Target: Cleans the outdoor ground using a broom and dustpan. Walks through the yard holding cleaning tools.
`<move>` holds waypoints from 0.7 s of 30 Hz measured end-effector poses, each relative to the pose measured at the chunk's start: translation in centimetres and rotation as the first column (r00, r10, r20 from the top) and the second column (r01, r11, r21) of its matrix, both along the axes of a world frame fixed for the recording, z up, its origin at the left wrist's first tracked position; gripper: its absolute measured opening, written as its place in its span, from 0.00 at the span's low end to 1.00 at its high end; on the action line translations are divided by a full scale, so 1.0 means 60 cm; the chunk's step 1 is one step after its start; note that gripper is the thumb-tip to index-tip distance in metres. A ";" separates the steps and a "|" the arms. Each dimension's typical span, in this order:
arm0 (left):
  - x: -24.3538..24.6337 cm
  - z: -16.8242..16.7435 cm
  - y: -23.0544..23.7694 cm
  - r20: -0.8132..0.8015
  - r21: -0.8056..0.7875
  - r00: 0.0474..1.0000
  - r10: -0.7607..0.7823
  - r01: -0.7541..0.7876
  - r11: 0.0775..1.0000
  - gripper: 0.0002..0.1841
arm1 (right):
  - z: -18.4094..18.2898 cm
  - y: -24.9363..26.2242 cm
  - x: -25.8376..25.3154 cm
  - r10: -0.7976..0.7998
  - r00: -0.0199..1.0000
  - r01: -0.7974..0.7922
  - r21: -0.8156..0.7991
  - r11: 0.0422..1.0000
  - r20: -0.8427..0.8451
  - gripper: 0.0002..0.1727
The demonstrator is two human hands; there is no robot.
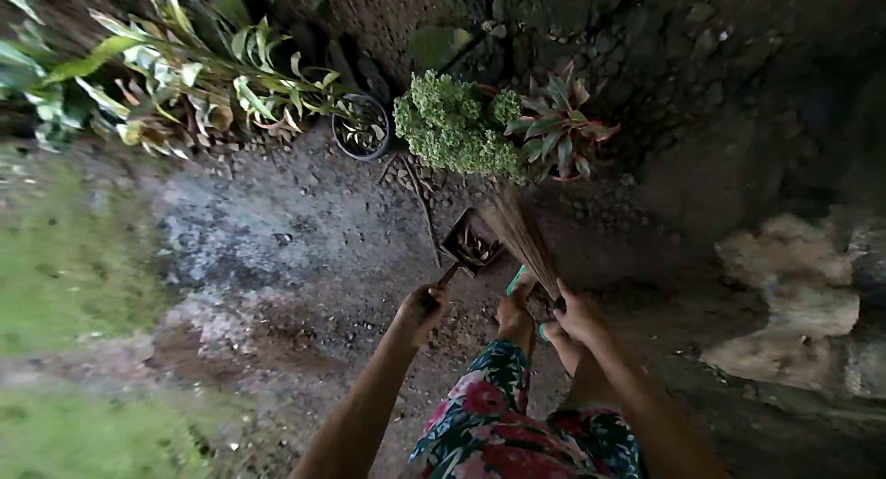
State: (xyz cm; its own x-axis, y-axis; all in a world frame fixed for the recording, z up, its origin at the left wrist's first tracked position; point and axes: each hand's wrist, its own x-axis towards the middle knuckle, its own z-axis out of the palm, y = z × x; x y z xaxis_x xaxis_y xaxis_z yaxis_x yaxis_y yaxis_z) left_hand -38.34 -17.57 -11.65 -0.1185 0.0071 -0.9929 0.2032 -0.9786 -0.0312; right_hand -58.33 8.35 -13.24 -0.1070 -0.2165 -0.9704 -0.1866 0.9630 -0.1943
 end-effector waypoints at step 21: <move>0.029 0.103 -0.024 -0.192 0.133 0.857 -0.478 0.505 0.853 0.15 | 0.081 0.173 0.165 -0.854 0.513 0.856 -0.018 0.516 -0.092 0.45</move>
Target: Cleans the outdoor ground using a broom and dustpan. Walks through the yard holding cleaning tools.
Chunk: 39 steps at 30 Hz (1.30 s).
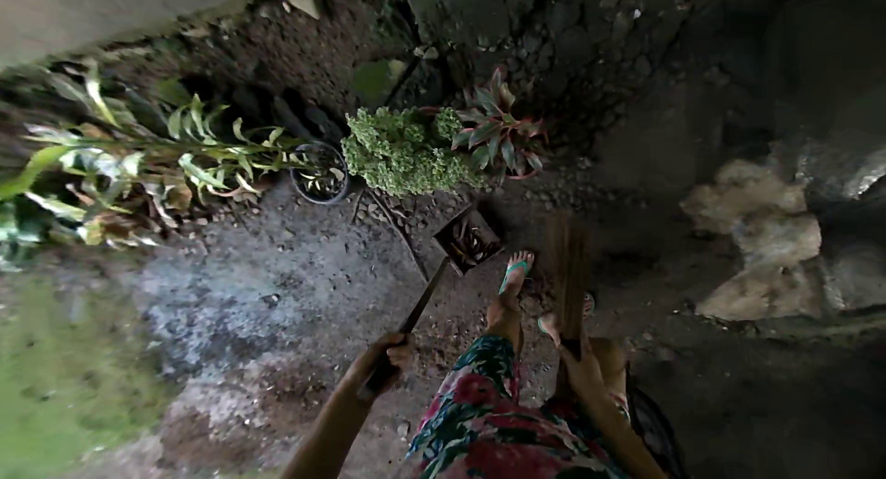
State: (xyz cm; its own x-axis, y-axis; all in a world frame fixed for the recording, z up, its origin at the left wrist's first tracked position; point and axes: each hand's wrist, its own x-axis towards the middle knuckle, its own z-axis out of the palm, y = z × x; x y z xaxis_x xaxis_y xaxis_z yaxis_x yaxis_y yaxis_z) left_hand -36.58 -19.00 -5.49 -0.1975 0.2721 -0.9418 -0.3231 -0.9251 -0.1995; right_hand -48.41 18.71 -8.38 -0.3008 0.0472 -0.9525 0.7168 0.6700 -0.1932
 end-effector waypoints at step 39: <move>-0.325 -0.058 0.264 0.249 -0.368 0.638 -0.729 0.758 0.538 0.08 | 0.008 0.149 0.070 0.017 0.991 0.038 -0.403 0.914 0.132 0.42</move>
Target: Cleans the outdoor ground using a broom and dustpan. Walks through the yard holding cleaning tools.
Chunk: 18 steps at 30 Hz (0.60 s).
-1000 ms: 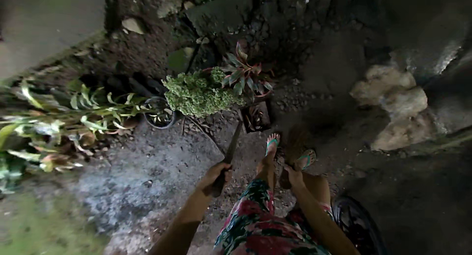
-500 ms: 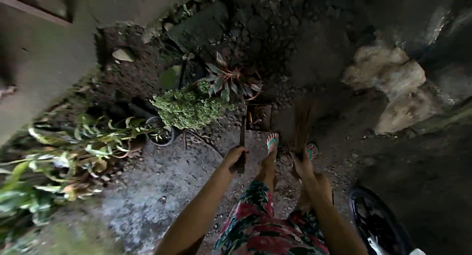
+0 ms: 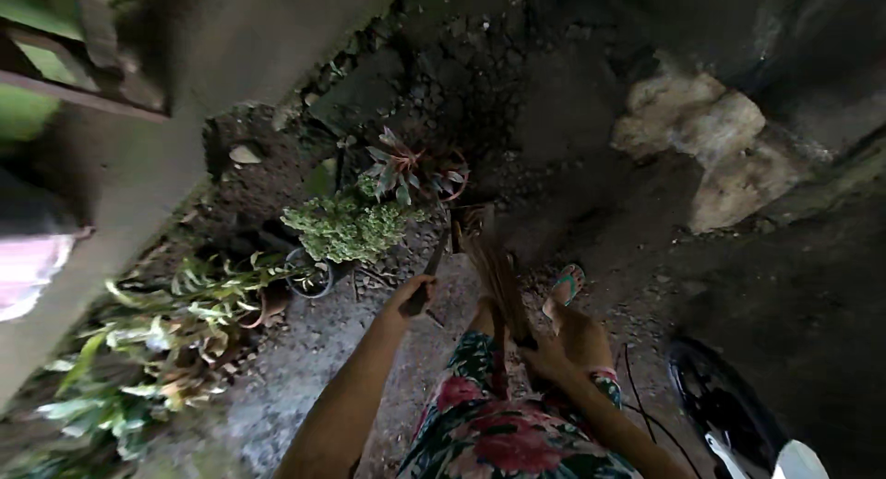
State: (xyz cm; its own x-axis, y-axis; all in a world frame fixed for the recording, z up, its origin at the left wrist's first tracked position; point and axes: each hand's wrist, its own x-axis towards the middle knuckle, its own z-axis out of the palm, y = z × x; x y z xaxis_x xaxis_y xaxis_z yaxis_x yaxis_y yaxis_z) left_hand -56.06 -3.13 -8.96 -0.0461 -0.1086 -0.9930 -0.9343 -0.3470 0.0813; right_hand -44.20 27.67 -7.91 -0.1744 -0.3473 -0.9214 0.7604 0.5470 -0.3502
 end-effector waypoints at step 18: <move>0.081 -0.013 -0.104 0.053 -0.043 0.884 -0.464 0.467 0.883 0.06 | -0.040 -0.260 0.139 -0.851 0.450 0.881 0.020 0.473 0.271 0.31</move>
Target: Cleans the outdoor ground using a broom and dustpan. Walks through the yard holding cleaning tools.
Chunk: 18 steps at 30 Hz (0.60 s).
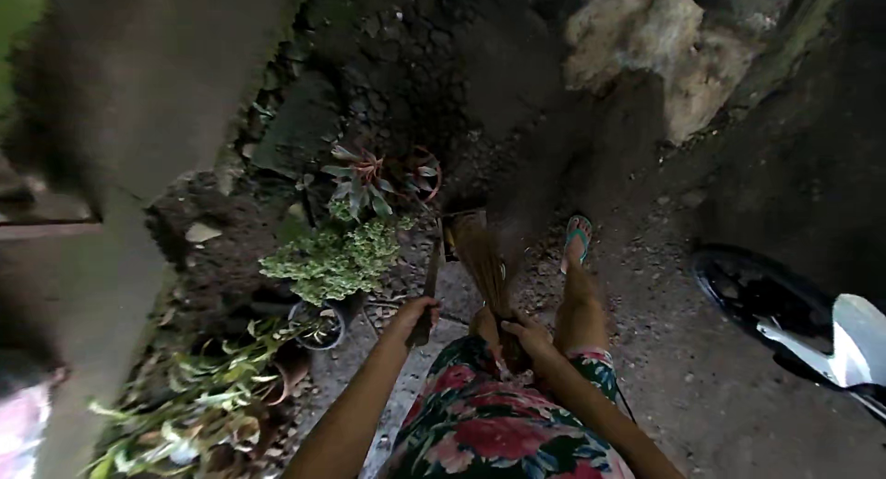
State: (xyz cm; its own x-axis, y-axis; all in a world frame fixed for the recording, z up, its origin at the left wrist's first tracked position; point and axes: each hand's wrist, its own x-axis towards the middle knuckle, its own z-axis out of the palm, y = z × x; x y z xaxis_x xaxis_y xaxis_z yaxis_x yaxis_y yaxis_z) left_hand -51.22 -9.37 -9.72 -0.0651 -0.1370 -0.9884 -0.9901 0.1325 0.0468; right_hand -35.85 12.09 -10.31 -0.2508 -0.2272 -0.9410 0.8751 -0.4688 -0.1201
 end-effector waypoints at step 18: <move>0.024 -0.016 -0.009 -0.039 -0.011 0.983 -0.181 0.180 0.984 0.04 | 0.028 -0.066 0.048 0.062 0.992 -0.040 0.190 0.981 -0.112 0.38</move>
